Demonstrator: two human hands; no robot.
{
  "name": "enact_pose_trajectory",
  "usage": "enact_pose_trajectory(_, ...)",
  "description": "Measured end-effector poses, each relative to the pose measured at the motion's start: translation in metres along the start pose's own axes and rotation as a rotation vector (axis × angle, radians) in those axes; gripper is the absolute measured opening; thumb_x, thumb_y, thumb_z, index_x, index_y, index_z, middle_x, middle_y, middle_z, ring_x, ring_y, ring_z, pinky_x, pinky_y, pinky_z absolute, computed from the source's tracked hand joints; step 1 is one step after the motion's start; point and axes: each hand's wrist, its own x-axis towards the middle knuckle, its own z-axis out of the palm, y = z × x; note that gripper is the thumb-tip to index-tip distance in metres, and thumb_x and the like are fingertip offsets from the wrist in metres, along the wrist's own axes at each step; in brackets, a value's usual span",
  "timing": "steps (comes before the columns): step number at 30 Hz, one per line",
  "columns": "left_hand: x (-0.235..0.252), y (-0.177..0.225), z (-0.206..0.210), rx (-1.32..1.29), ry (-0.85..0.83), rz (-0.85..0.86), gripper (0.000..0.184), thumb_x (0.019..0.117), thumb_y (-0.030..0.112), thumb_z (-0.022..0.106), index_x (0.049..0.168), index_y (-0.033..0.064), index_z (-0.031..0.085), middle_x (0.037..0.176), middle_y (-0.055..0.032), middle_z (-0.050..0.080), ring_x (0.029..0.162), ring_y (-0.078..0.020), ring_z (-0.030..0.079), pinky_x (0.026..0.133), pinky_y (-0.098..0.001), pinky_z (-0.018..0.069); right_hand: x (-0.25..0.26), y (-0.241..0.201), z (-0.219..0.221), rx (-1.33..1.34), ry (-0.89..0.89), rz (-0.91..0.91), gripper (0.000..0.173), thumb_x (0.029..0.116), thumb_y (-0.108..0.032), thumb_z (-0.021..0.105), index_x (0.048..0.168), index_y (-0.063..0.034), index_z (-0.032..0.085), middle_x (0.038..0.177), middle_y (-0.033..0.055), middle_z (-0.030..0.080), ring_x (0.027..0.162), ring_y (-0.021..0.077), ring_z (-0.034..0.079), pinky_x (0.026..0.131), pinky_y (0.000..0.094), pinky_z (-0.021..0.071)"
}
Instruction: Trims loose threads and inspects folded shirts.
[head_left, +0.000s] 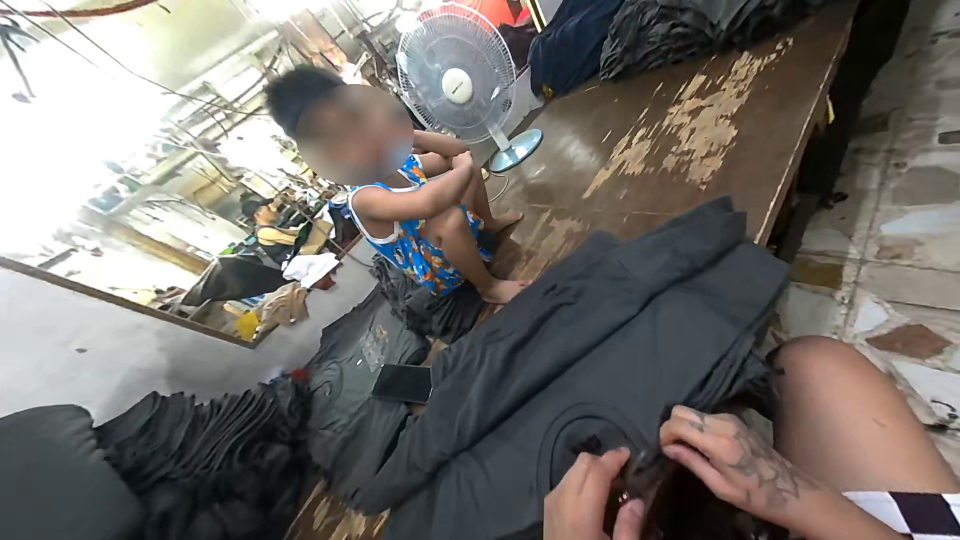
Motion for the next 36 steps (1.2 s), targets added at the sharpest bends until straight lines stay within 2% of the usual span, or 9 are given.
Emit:
enact_pose_trajectory(2,0.0,0.002,-0.001,0.004,-0.003,0.018,0.031,0.0917,0.01,0.069,0.12,-0.0017,0.071,0.095,-0.0151,0.072,0.084,-0.0217,0.072,0.076,-0.0376,0.06,-0.002,0.002,-0.008,0.125,-0.041,0.002,0.024,0.0994,-0.025,0.055,0.086,-0.0112,0.07,0.08,0.0031,0.067,0.071,0.0085,0.065,0.063,0.0202,0.0539)
enact_pose_trajectory(10,0.007,0.008,0.005,0.286,-0.013,0.101,0.031,0.0871,0.011,0.072,0.117,0.0086,0.076,0.093,-0.0104,0.074,0.083,-0.0251,0.073,0.07,-0.0393,0.06,-0.001,-0.004,-0.021,0.166,-0.049,-0.03,0.03,0.1051,-0.03,0.047,0.087,-0.0116,0.063,0.078,0.0023,0.06,0.069,0.0065,0.06,0.06,0.0176,0.0498)
enact_pose_trajectory(15,0.008,0.001,0.02,0.3,-0.078,0.019,0.03,0.0939,0.01,0.064,0.121,0.0133,0.076,0.099,-0.0061,0.078,0.083,-0.0213,0.076,0.069,-0.0397,0.0615,-0.003,-0.006,-0.018,0.203,-0.063,-0.063,0.033,0.1067,-0.03,0.046,0.087,-0.0107,0.063,0.077,0.0033,0.061,0.069,0.0076,0.061,0.06,0.018,0.0502)
enact_pose_trajectory(19,0.006,0.004,0.018,0.161,-0.068,-0.129,0.034,0.092,0.013,0.069,0.125,0.0065,0.072,0.1,-0.0136,0.074,0.084,-0.0275,0.074,0.071,-0.0463,0.0602,0.002,-0.012,-0.029,0.305,-0.095,-0.073,0.035,0.1054,-0.031,0.051,0.083,-0.0078,0.066,0.073,0.0058,0.064,0.068,0.0095,0.064,0.062,0.0199,0.0519)
enact_pose_trajectory(22,0.005,0.009,0.022,0.061,0.064,-0.243,0.036,0.0885,0.017,0.074,0.12,0.0003,0.072,0.097,-0.0151,0.074,0.081,-0.0258,0.072,0.073,-0.0451,0.0593,0.031,-0.002,-0.039,0.167,-0.042,-0.153,0.051,0.1084,-0.046,0.041,0.075,-0.0115,0.061,0.065,0.001,0.059,0.06,0.0086,0.059,0.055,0.0226,0.049)
enact_pose_trajectory(26,0.017,0.02,0.032,0.081,-0.103,-0.372,0.035,0.0923,0.019,0.072,0.122,-0.0004,0.072,0.106,-0.0169,0.076,0.095,-0.0306,0.074,0.085,-0.0513,0.0581,0.082,0.007,-0.032,0.073,-0.275,-0.191,0.019,0.0947,-0.008,0.056,0.101,-0.0068,0.073,0.089,0.0138,0.069,0.079,0.0297,0.071,0.066,0.0439,0.0592)
enact_pose_trajectory(29,0.017,0.012,0.051,0.042,0.075,-0.211,0.019,0.0852,0.004,0.072,0.103,-0.0014,0.077,0.09,-0.0172,0.071,0.079,-0.0276,0.071,0.071,-0.0421,0.0588,0.097,0.005,-0.025,0.025,-0.773,-0.142,0.048,0.0837,0.007,0.068,0.125,-0.016,0.073,0.125,0.0254,0.065,0.114,0.049,0.061,0.09,0.0637,0.0497)
enact_pose_trajectory(32,0.014,-0.001,0.06,-0.072,0.18,-0.146,0.012,0.0848,0.003,0.074,0.095,-0.0035,0.076,0.1,-0.0181,0.071,0.086,-0.022,0.071,0.076,-0.0338,0.0592,0.092,0.007,-0.03,-0.057,-0.847,-0.253,0.027,0.0829,-0.001,0.073,0.108,-0.0109,0.076,0.124,0.0251,0.065,0.114,0.0486,0.062,0.087,0.0624,0.0521)
enact_pose_trajectory(36,0.012,-0.009,0.064,-0.15,0.179,-0.205,0.015,0.0911,0.007,0.07,0.096,-0.0063,0.072,0.087,-0.0148,0.072,0.076,-0.0186,0.07,0.073,-0.033,0.0584,0.076,0.017,-0.034,-0.099,-0.44,-0.418,0.008,0.0858,-0.013,0.069,0.086,-0.0054,0.07,0.09,0.0166,0.069,0.081,0.0346,0.072,0.064,0.0471,0.0597)
